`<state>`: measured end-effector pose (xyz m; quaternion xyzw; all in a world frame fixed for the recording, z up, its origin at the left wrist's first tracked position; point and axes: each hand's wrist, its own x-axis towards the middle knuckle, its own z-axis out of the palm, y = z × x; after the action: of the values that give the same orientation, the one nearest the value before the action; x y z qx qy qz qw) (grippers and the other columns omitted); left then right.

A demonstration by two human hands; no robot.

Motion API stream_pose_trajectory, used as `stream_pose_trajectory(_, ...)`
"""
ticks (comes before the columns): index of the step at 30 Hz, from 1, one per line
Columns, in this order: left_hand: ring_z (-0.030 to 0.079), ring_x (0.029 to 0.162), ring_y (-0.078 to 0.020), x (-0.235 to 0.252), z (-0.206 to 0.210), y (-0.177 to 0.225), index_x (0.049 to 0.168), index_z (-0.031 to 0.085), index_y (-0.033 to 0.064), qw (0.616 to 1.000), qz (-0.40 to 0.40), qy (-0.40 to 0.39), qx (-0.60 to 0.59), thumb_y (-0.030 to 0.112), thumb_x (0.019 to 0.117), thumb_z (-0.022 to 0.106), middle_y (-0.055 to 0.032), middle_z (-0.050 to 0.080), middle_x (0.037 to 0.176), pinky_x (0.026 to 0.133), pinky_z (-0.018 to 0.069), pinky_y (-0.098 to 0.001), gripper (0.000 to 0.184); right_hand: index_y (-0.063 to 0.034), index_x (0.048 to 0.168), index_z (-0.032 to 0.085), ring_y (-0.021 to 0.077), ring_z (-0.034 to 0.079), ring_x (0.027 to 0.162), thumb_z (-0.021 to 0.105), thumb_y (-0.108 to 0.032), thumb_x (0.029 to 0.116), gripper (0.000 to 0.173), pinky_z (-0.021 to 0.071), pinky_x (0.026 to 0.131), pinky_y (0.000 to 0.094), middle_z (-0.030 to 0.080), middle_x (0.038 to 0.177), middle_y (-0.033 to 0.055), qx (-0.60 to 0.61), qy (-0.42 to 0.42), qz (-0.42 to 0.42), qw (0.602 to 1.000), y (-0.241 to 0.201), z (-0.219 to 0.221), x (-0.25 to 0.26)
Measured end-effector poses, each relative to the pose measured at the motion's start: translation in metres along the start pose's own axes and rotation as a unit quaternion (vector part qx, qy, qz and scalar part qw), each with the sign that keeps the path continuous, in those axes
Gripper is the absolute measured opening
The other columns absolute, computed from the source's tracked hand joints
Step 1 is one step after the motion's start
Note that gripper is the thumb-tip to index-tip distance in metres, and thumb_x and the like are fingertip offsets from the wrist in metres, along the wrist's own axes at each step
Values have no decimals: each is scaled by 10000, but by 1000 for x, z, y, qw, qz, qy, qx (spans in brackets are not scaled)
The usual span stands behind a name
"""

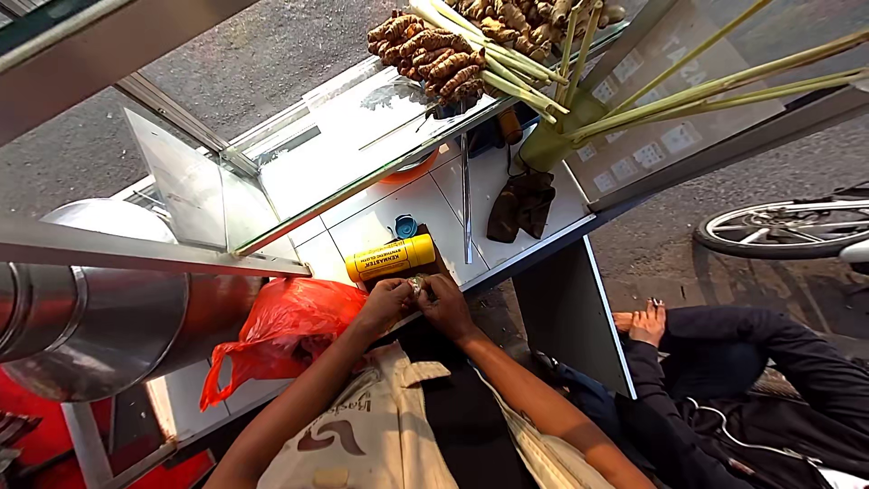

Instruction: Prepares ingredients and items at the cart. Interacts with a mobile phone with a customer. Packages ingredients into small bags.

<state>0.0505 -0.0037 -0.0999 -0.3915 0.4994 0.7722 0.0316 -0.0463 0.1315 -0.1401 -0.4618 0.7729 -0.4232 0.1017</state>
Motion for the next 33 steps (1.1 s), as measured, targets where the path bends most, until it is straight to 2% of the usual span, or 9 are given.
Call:
stream_pose_trajectory(2, 528, 587, -78, 0, -1, -5, 924, 625, 26, 1000, 8, 5, -7, 77, 1055, 495, 11, 544, 686, 592, 490, -230, 192, 16, 964, 693, 241, 692, 904, 580, -150, 953, 202, 574, 823, 363, 700, 953, 157, 31, -55, 39, 997, -3, -7, 4)
stream_pose_trajectory(4, 531, 573, -65, 0, -6, -5, 930, 650, 18, 999, 23, 12, 37, 76, 1045, 522, 14, 560, 678, 574, 478, -215, 181, 10, 1025, 695, 236, 685, 931, 568, -177, 976, 232, 565, 847, 370, 697, 995, 153, 40, -134, 56, 989, -4, -22, 13)
stream_pose_trajectory(9, 532, 581, -56, 0, -7, -1, 936, 667, 18, 993, 36, 8, 109, 100, 1034, 561, 14, 568, 689, 582, 475, -215, 166, -1, 1074, 701, 255, 692, 946, 574, -170, 1005, 223, 563, 869, 421, 704, 1038, 144, -13, -209, -31, 977, 0, -44, 33)
stream_pose_trajectory(13, 525, 578, -56, -1, -3, 0, 906, 660, 28, 992, 27, 3, 120, 94, 1031, 558, 16, 558, 681, 581, 470, -217, 175, -3, 1098, 716, 282, 700, 1011, 545, -153, 1021, 240, 547, 913, 454, 717, 1071, 152, -43, -282, -57, 957, 0, -50, 43)
stream_pose_trajectory(18, 524, 576, -56, -2, -4, 1, 900, 655, 29, 991, 19, 7, 132, 101, 1031, 561, 15, 559, 687, 578, 470, -217, 176, 4, 1079, 721, 276, 704, 974, 579, -159, 1007, 228, 559, 895, 433, 718, 1044, 153, -37, -292, -70, 953, 1, -55, 44)
stream_pose_trajectory(23, 521, 572, -55, -1, -2, 1, 890, 648, 32, 990, 16, -2, 139, 102, 1036, 550, 13, 553, 682, 576, 467, -216, 190, 1, 1073, 725, 281, 703, 1006, 573, -144, 1010, 219, 556, 905, 433, 722, 1048, 155, -40, -306, -79, 948, 1, -56, 44)
stream_pose_trajectory(33, 564, 604, -60, -1, 3, -4, 919, 661, 23, 987, 14, -1, 160, 122, 1037, 555, 6, 586, 705, 617, 507, -233, 187, 5, 1107, 725, 299, 693, 997, 545, -145, 1040, 243, 548, 923, 437, 706, 1026, 170, -54, -365, -44, 929, -6, -66, 47)
